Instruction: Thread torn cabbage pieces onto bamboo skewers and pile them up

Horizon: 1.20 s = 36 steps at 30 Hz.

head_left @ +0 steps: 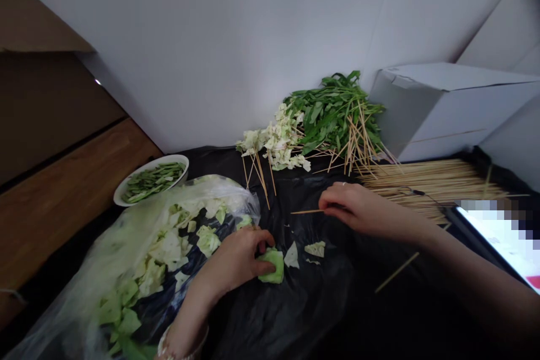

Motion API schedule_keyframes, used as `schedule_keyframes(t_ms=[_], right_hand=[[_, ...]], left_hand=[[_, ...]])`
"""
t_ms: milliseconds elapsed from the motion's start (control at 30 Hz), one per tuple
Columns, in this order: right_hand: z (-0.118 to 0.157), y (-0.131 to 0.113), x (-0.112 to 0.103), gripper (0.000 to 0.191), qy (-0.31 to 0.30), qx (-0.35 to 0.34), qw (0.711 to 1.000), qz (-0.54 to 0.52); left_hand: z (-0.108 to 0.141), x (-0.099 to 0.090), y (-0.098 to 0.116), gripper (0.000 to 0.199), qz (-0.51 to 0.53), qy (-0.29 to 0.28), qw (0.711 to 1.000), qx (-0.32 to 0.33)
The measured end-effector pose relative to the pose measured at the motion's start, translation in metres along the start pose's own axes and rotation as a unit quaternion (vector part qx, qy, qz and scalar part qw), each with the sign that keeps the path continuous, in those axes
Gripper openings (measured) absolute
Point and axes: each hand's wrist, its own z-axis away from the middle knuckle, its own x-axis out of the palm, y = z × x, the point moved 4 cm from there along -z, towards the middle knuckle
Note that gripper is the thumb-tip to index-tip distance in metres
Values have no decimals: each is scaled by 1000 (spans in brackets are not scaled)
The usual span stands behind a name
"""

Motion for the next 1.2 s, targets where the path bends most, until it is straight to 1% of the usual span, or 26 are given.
schedule_keyframes(t_ms=[67,133,200,267,333,400,467,600,667,733,800,867,900,967,1033,1100,1200], right_hand=[[4,-18,-9,12,31,-31,999,-28],[7,-33,-15,12,63,-61,995,-46],[11,-43,-20,11,94,-85,990,-57],[12,-50,-23,11,128,-101,985,-63],[13,-54,-25,12,162,-106,979,-62],[13,-56,-25,14,188,-104,975,-51],[12,-56,-23,17,199,-101,974,-27],[10,-52,-13,24,187,-80,978,42],[7,-49,-8,27,173,-63,981,54],[5,-47,-1,29,150,-43,986,54],[1,-44,7,31,119,-18,992,48],[-2,-41,15,31,76,16,996,36],[-3,-40,19,31,52,33,998,27],[-4,-38,26,32,10,58,998,11],[-4,-39,30,31,-15,61,998,-5],[-4,-40,32,29,-22,54,998,-14],[-5,-38,33,25,-14,59,998,-13]], left_hand=[[1,2,0,26,4,-10,1000,4],[1,1,1,19,15,-8,1000,10],[2,-1,3,13,43,2,999,19],[2,-6,6,9,98,23,994,34],[2,-11,8,12,187,53,980,45],[1,-15,8,16,284,81,954,46],[-2,-14,6,18,354,102,929,36],[-11,-3,3,20,414,152,897,9],[-16,4,3,22,448,166,879,-1],[-19,10,5,26,498,169,851,-11],[-21,16,8,28,554,170,815,-23],[-22,21,9,28,599,175,781,-34],[-22,22,10,29,612,179,769,-38],[-23,25,10,29,623,189,758,-43],[-22,26,12,29,619,197,759,-46],[-22,26,13,28,614,204,761,-47],[-21,25,15,27,614,211,759,-45]])
